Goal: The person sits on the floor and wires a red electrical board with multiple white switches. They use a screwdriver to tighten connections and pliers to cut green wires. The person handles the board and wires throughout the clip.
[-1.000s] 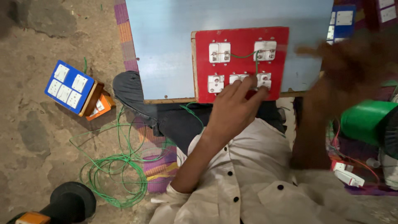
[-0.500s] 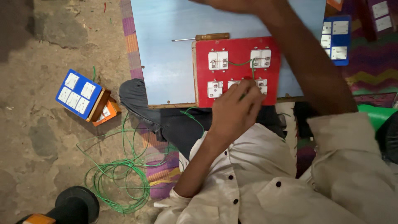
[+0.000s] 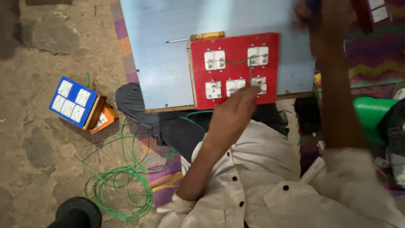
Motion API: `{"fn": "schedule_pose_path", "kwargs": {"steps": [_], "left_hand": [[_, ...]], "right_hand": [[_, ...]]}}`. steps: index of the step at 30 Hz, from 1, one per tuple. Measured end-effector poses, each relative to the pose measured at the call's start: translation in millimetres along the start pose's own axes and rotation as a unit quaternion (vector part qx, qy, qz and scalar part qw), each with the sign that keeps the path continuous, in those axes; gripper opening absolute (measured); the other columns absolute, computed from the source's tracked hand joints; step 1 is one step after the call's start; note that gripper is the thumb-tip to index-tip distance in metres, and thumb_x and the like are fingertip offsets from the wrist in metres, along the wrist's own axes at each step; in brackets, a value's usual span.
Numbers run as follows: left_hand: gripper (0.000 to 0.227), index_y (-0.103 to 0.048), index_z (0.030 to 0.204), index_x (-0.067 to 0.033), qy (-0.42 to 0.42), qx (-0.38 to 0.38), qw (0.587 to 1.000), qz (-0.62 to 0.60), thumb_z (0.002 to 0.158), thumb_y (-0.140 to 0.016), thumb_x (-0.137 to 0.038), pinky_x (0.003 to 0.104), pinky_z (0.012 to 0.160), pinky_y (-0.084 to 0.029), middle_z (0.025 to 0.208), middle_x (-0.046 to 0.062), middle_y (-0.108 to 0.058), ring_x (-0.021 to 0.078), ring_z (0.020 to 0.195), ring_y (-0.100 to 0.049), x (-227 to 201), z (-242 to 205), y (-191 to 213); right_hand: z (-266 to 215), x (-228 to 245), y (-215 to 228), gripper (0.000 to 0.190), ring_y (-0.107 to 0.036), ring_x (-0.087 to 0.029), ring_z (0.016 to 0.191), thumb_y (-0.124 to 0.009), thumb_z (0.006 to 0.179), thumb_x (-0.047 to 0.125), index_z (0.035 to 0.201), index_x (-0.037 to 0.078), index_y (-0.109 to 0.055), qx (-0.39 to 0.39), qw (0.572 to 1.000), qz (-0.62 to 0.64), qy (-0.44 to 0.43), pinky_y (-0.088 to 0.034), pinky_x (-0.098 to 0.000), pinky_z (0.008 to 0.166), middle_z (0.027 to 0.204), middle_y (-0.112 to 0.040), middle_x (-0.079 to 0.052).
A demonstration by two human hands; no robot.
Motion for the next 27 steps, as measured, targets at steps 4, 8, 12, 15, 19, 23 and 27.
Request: {"fn": "schedule_pose_path", "kwargs": {"steps": [4,8,12,15,19,23,27], "left_hand": [[0.032,-0.064,0.117,-0.0109,0.053,-0.089,0.995,-0.001,0.089,-0.079,-0.006,0.034,0.075,-0.058,0.114,0.009,-0.065,0.0224,0.091,-0.070,3,-17,30],[0.025,-0.076,0.107,-0.0113,0.101,-0.100,0.990,0.006,0.086,-0.088,-0.005,0.033,0.068,-0.052,0.102,0.006,-0.064,0.0205,0.078,-0.064,15,-21,42],[0.029,-0.073,0.107,-0.0086,0.072,-0.103,0.992,0.009,0.082,-0.088,-0.007,0.035,0.076,-0.054,0.105,0.008,-0.063,0.0247,0.089,-0.065,13,-17,42],[0.029,-0.073,0.106,-0.0083,0.075,-0.103,0.992,0.003,0.081,-0.087,-0.007,0.036,0.079,-0.054,0.104,0.008,-0.064,0.0247,0.091,-0.066,15,-17,40],[0.025,-0.075,0.108,-0.0085,0.088,-0.103,0.991,-0.011,0.085,-0.084,-0.003,0.036,0.084,-0.056,0.103,0.008,-0.069,0.0242,0.095,-0.067,12,-21,43],[0.019,-0.080,0.104,-0.0109,0.214,-0.070,0.952,-0.208,0.089,-0.080,0.000,0.034,0.080,-0.059,0.102,0.008,-0.077,0.0202,0.090,-0.075,19,-30,40],[0.019,-0.075,0.100,-0.0025,0.150,-0.031,0.978,-0.140,0.081,-0.079,-0.001,0.035,0.071,-0.054,0.092,0.012,-0.070,0.0260,0.081,-0.069,7,-23,44]], "right_hand": [[-157,-27,-48,0.035,-0.057,-0.013,0.083,-0.054,0.114,0.035,0.104,0.002,-0.061,0.114,0.971,0.144,-0.150,-0.046,-0.0276,0.077,0.091,-0.059,-0.004],[-227,-69,-130,0.035,-0.064,-0.019,0.106,-0.055,0.104,0.018,0.130,-0.004,-0.063,0.113,0.942,0.087,-0.304,-0.048,-0.0348,0.101,0.110,-0.070,-0.010],[-210,-64,-167,0.041,-0.058,-0.013,0.116,-0.055,0.100,0.019,0.137,0.001,-0.056,0.054,0.958,0.049,-0.276,-0.043,-0.0288,0.104,0.124,-0.065,-0.003],[-201,-50,-170,0.042,-0.060,-0.018,0.111,-0.060,0.100,0.019,0.137,0.001,-0.058,0.029,0.956,-0.085,-0.281,-0.046,-0.0312,0.098,0.122,-0.067,-0.010],[-190,-22,-162,0.032,-0.067,-0.027,0.078,-0.071,0.099,0.020,0.126,0.005,-0.071,0.029,0.913,-0.320,-0.253,-0.053,-0.0370,0.077,0.093,-0.073,-0.017],[-185,45,-175,0.046,-0.062,-0.041,0.097,-0.073,0.091,0.012,0.130,-0.001,-0.052,0.049,0.949,-0.288,0.120,-0.050,-0.0446,0.081,0.113,-0.062,-0.023],[-186,35,-161,0.037,-0.069,-0.030,0.082,-0.078,0.082,0.013,0.114,0.005,-0.061,-0.015,0.916,-0.397,0.052,-0.053,-0.0393,0.073,0.096,-0.068,-0.013]]}}
Point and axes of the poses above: each hand's wrist, its own z-axis towards the middle knuckle, its own y-axis out of the back of the hand, x = y × z, the point moved 7 cm from there along z, towards the middle knuckle
